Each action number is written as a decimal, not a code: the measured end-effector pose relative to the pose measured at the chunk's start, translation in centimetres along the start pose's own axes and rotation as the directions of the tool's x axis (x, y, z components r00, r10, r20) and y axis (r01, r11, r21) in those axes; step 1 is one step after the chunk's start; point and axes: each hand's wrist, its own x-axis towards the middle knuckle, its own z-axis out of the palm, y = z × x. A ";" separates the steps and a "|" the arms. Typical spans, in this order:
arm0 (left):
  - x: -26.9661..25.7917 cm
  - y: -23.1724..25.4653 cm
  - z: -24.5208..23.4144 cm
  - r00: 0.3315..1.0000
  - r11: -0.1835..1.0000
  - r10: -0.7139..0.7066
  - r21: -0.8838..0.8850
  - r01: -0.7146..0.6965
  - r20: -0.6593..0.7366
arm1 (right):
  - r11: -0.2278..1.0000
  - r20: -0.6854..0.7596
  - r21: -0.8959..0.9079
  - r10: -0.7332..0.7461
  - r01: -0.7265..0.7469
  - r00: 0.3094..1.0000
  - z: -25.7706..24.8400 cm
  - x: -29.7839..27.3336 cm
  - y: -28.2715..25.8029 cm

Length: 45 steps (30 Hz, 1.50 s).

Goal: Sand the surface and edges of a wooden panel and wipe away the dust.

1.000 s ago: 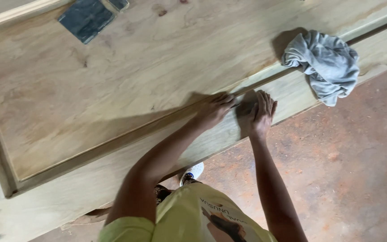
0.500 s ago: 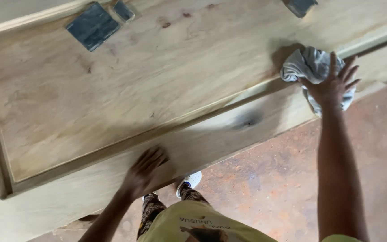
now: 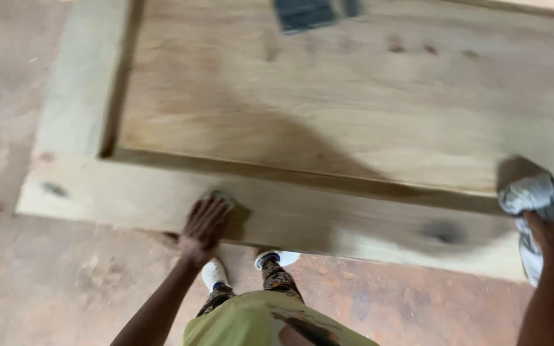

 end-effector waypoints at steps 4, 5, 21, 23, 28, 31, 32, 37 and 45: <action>0.0 0.6 -2.4 0.918 0.941 0.118 -0.252 -0.225 -0.378 | 0.988 -0.140 -0.093 -0.137 0.125 0.981 1.2 -5.7 -9.0; 0.1 0.5 -3.1 0.900 0.902 0.159 -0.310 -0.300 -0.407 | 0.967 -0.087 -0.221 -0.146 0.123 0.986 0.6 -7.9 -12.2; -29.4 -17.7 -13.0 0.727 0.777 -0.540 -0.584 0.237 -0.423 | 0.384 -0.345 0.607 -0.662 0.696 0.666 -14.6 -54.6 -75.4; -32.1 -19.6 -11.8 0.561 0.719 -0.664 -0.628 0.296 -0.495 | -0.051 -0.485 0.772 -0.691 0.633 0.536 -20.7 -62.5 -83.0; -36.7 -21.8 -9.4 0.481 0.739 -0.666 -0.596 0.314 -0.571 | -0.434 -0.218 0.859 -0.791 -0.273 0.571 -34.9 -71.4 -86.6; -35.2 -16.7 -14.8 0.422 0.640 -0.763 -0.659 0.395 -0.489 | -0.329 -0.613 0.777 -0.590 0.537 0.525 -35.1 -71.3 -88.0; -33.2 -13.8 -18.1 0.434 0.535 -0.837 -0.665 0.522 -0.333 | 0.022 -0.800 0.406 -0.475 0.914 0.366 -33.7 -69.8 -89.5; -29.6 -11.0 -13.6 0.572 0.654 -0.710 -0.684 0.323 -0.410 | 0.162 -0.782 0.264 -0.542 0.951 0.309 -20.4 -59.6 -81.4; -17.9 -2.4 -12.1 0.791 0.820 -0.459 -0.536 0.201 -0.406 | 0.265 -0.750 0.153 -0.597 0.952 0.286 -7.7 -32.1 -53.8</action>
